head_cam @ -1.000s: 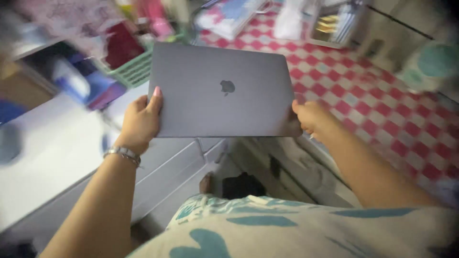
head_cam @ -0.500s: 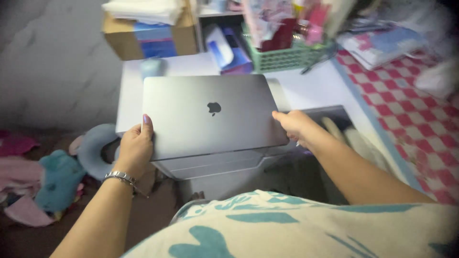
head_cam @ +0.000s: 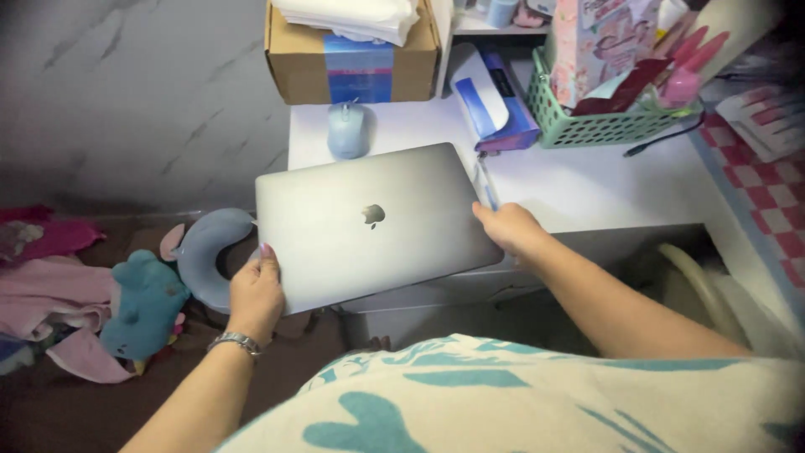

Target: The person is tidying up and cleaning a desk surface, including wiping surfaces and organizing items.

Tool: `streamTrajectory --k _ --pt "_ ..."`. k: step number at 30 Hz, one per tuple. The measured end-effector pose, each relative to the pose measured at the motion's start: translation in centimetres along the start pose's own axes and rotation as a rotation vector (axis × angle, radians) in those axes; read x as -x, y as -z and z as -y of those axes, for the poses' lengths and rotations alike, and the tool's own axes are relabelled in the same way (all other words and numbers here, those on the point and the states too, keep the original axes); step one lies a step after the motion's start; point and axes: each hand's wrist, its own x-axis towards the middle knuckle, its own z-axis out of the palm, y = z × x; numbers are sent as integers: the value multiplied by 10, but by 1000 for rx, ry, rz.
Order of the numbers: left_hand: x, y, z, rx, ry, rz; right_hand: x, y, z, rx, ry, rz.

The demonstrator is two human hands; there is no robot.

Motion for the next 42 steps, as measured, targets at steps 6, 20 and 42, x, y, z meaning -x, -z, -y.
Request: streamTrajectory --k 6,20,42 --pt "-18 2 21 -107 -25 -36 -41 -16 -9 198 165 -114" --pt "-16 48 17 3 74 2 1 -8 39 -124 -145 397" --pt "-17 66 21 -46 67 8 16 -27 57 459 212 149"
